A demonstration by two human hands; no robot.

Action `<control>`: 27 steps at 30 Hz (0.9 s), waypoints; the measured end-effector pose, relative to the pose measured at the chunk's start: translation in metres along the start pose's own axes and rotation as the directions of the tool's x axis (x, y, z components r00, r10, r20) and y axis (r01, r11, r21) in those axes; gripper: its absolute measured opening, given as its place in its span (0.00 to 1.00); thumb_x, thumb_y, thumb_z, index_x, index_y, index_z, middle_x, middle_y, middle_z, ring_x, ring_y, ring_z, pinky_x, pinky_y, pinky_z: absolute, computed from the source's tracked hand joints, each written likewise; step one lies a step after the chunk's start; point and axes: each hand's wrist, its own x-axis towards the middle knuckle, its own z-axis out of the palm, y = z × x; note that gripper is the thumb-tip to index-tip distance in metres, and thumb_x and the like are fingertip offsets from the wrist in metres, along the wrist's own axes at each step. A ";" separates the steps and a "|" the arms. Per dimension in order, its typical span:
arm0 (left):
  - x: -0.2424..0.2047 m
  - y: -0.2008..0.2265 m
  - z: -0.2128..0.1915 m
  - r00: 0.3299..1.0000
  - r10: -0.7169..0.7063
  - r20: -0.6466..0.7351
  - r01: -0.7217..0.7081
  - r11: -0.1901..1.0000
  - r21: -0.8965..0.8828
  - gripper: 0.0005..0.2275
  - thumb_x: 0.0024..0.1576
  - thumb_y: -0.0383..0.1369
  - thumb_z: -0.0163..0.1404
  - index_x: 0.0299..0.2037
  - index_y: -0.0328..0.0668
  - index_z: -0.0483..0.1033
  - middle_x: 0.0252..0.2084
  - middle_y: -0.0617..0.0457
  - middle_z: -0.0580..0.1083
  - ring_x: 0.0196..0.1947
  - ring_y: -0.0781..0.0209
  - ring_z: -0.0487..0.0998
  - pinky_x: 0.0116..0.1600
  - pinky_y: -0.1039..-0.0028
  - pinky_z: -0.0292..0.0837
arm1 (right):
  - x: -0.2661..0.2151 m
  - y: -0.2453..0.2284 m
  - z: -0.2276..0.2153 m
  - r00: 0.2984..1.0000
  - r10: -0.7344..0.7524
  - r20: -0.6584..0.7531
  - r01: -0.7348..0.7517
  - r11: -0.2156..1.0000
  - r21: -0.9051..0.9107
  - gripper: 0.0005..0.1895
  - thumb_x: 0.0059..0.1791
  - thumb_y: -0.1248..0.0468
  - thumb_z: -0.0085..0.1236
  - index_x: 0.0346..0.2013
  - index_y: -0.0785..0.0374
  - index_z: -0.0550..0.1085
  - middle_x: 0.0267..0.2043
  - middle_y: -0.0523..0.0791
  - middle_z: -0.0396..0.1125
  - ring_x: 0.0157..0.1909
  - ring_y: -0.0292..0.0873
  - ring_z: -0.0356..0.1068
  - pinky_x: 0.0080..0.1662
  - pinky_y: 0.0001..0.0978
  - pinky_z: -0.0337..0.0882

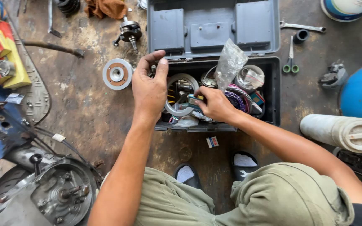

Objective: The person retrieves a small box and a metal component from a toolbox, then applies a substance from a tube onto the component. They proceed to assemble the component with a gear and other mechanical parts on the floor, using a metal bar to assist in the process.

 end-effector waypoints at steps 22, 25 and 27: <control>0.038 -0.040 -0.056 0.997 -0.054 0.048 0.040 0.965 0.257 0.08 0.58 0.38 0.54 0.45 0.56 0.81 0.36 0.61 0.79 0.41 0.68 0.80 0.52 0.68 0.75 | -0.175 0.082 0.103 0.797 -0.366 0.481 0.604 0.506 -0.616 0.24 0.48 0.63 0.46 0.59 0.53 0.69 0.51 0.48 0.67 0.51 0.45 0.70 0.45 0.31 0.71; 0.040 -0.044 -0.059 0.995 -0.075 0.069 0.054 0.964 0.262 0.08 0.58 0.39 0.54 0.44 0.57 0.81 0.35 0.61 0.80 0.41 0.67 0.81 0.52 0.69 0.75 | -0.173 0.088 0.112 0.826 -0.324 0.461 0.564 0.470 -0.679 0.22 0.47 0.65 0.47 0.56 0.51 0.72 0.43 0.46 0.69 0.37 0.41 0.72 0.33 0.32 0.72; 0.043 -0.042 -0.061 0.993 -0.086 0.082 0.063 0.966 0.251 0.08 0.58 0.39 0.53 0.44 0.55 0.80 0.35 0.58 0.80 0.41 0.63 0.82 0.51 0.66 0.76 | -0.207 0.145 0.138 0.657 -0.559 0.506 0.745 0.379 -0.548 0.37 0.44 0.69 0.43 0.71 0.53 0.63 0.66 0.54 0.61 0.59 0.50 0.67 0.53 0.31 0.68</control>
